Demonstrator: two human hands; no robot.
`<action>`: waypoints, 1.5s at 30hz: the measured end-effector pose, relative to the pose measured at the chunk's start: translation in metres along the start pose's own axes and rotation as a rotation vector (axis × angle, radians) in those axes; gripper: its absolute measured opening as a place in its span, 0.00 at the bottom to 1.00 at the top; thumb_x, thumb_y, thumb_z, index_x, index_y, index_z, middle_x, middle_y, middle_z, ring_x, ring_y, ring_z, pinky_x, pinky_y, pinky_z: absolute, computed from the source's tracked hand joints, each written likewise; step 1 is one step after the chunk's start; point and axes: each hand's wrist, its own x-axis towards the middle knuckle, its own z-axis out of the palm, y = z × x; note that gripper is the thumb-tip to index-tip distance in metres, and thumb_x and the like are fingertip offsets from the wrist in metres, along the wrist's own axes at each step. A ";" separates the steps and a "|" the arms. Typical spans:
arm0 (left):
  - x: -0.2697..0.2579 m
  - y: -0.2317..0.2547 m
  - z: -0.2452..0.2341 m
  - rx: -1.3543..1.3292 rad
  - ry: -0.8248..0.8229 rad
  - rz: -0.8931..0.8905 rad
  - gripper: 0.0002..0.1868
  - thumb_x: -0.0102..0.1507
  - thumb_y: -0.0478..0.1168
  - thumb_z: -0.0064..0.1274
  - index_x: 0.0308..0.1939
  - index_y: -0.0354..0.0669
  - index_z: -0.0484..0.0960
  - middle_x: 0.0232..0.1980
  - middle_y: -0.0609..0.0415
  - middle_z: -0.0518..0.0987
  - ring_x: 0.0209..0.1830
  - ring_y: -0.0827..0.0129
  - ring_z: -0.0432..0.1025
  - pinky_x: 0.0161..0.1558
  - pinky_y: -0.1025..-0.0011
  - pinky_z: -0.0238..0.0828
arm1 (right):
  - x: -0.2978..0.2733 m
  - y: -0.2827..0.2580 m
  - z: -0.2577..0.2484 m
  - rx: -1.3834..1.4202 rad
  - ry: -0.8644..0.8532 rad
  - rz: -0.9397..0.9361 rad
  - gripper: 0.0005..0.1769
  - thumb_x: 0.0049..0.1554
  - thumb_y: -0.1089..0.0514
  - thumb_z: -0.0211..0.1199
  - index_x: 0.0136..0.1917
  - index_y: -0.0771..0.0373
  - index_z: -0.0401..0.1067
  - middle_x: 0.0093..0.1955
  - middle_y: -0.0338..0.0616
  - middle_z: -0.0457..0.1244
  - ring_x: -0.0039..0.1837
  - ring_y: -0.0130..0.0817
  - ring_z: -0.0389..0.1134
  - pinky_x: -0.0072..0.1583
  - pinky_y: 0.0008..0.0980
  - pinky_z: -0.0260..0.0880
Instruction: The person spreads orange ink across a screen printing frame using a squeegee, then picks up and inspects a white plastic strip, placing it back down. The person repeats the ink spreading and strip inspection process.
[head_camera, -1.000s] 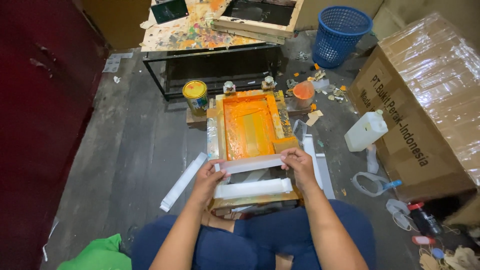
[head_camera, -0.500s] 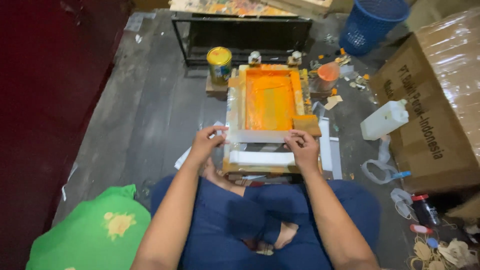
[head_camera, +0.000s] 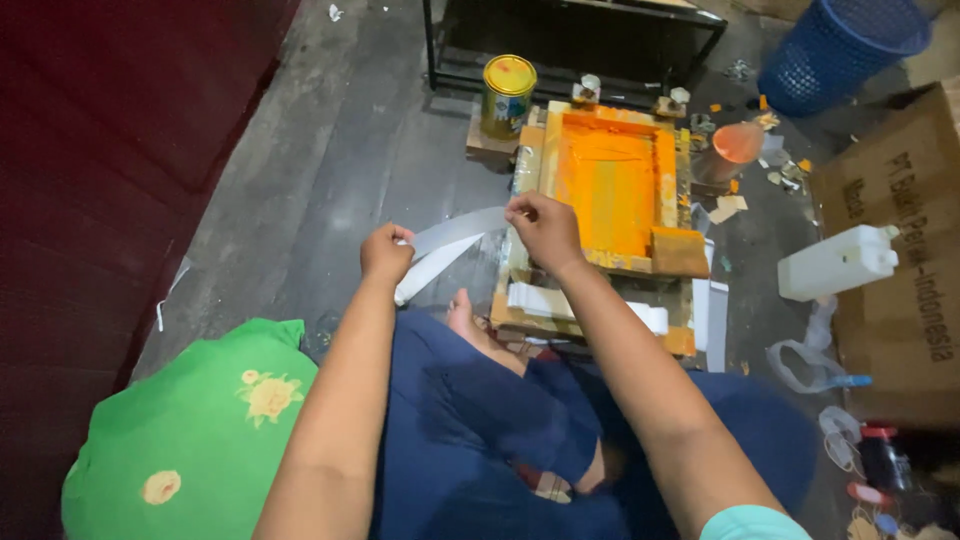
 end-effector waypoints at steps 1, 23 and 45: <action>0.002 0.002 0.000 -0.003 0.002 -0.002 0.13 0.50 0.33 0.56 0.36 0.56 0.87 0.29 0.59 0.80 0.34 0.62 0.79 0.38 0.65 0.73 | 0.010 -0.004 0.005 -0.002 -0.002 -0.003 0.08 0.50 0.59 0.75 0.45 0.49 0.81 0.40 0.36 0.72 0.45 0.36 0.74 0.51 0.37 0.75; 0.022 -0.008 0.015 0.455 -0.461 -0.397 0.25 0.60 0.33 0.54 0.62 0.36 0.75 0.57 0.37 0.79 0.62 0.40 0.72 0.58 0.41 0.69 | 0.097 0.070 0.177 -0.578 -0.692 0.053 0.14 0.51 0.60 0.69 0.52 0.53 0.79 0.47 0.45 0.72 0.54 0.48 0.74 0.55 0.45 0.74; 0.035 -0.030 0.049 0.614 -0.521 -0.471 0.29 0.57 0.36 0.62 0.61 0.35 0.69 0.57 0.34 0.73 0.58 0.40 0.74 0.48 0.44 0.80 | 0.102 0.084 0.179 -0.534 -0.716 0.381 0.35 0.51 0.57 0.65 0.71 0.67 0.66 0.66 0.69 0.59 0.66 0.68 0.65 0.62 0.56 0.73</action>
